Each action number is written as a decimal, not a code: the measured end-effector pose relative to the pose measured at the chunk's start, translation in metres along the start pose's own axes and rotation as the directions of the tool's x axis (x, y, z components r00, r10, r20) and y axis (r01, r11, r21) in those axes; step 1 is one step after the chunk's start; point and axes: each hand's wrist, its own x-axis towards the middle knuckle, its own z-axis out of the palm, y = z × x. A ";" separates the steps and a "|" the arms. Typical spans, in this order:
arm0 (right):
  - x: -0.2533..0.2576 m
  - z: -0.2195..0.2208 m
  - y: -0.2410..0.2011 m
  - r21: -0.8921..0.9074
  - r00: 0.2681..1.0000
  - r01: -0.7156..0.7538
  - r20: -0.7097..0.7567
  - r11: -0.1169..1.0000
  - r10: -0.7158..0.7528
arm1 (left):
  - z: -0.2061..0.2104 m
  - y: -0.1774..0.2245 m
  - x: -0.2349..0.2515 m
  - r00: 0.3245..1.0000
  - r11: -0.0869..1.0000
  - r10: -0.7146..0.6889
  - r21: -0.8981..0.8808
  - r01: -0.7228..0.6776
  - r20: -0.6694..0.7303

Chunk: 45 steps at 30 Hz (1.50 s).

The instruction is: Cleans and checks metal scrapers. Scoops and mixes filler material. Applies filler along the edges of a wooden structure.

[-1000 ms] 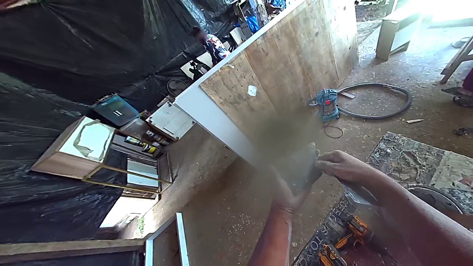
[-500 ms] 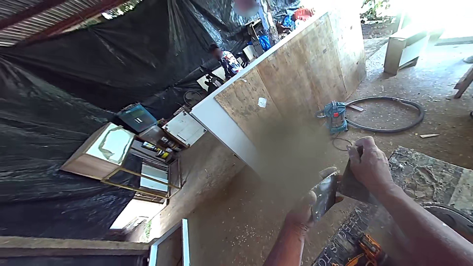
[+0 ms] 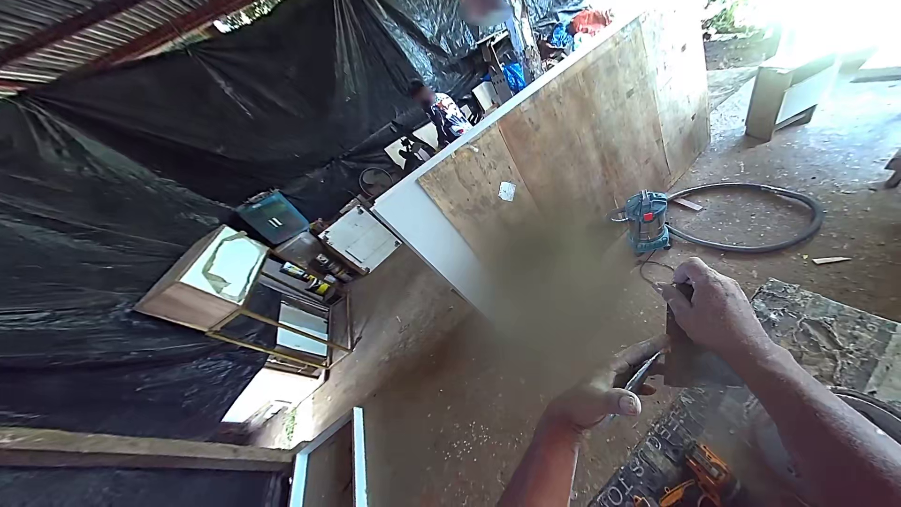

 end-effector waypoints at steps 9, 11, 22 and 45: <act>0.001 -0.001 0.003 0.048 0.987 0.143 0.061 0.989 -0.146 | 0.000 -0.001 0.003 0.992 0.990 -0.074 0.130 0.060 0.106; -0.001 0.004 0.001 0.043 0.981 0.163 0.101 0.986 -0.167 | 0.000 -0.002 0.005 0.988 0.988 -0.079 0.142 0.060 0.133; -0.004 -0.014 0.013 -0.141 0.964 0.235 0.160 0.962 -0.212 | -0.002 0.001 -0.005 0.994 0.997 -0.054 0.063 0.048 0.096; -0.022 0.021 0.011 -0.131 0.994 0.100 -0.039 0.986 -0.106 | 0.028 -0.009 -0.001 0.900 0.955 0.054 -0.240 -0.173 -0.433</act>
